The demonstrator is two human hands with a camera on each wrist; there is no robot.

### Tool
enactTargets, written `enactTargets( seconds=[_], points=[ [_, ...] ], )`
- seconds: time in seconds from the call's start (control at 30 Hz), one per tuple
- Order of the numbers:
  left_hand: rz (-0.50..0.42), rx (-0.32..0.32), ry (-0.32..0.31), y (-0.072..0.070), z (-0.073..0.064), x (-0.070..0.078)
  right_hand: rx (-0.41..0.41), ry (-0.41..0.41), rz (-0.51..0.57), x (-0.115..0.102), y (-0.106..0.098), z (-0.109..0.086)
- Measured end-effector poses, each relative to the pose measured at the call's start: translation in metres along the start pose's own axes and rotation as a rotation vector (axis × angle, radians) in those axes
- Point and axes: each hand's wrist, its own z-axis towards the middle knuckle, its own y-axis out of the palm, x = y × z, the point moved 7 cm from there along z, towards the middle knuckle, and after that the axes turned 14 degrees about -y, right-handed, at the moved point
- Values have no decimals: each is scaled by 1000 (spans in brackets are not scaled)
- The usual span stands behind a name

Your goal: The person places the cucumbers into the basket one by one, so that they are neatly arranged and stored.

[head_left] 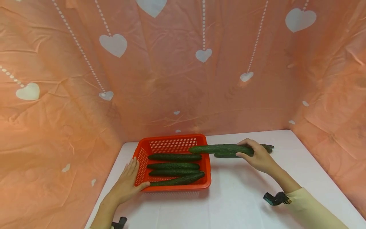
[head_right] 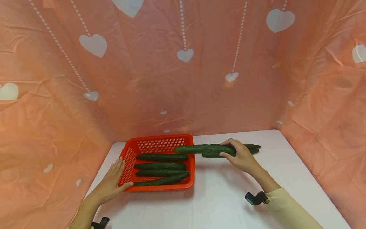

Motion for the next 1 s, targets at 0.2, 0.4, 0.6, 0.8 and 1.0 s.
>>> enactTargets(
  seconds=[0.2, 0.4, 0.6, 0.8, 1.0],
  points=[
    [-6, 5, 13, 0, 2, 1, -25, -8, 46, -20, 29, 18],
    [-4, -2, 2, 1, 1, -1, -54, -1, 92, -42, 61, 33],
    [5, -3, -2, 0, 2, -1, -57, 17, 102, -62, 87, 44],
    [3, 12, 13, -2, 1, 1, -94, -40, 119, -84, 116, 56],
    [0, 15, 14, 1, 1, -1, -186, -44, 124, -99, 146, 61]
  ],
)
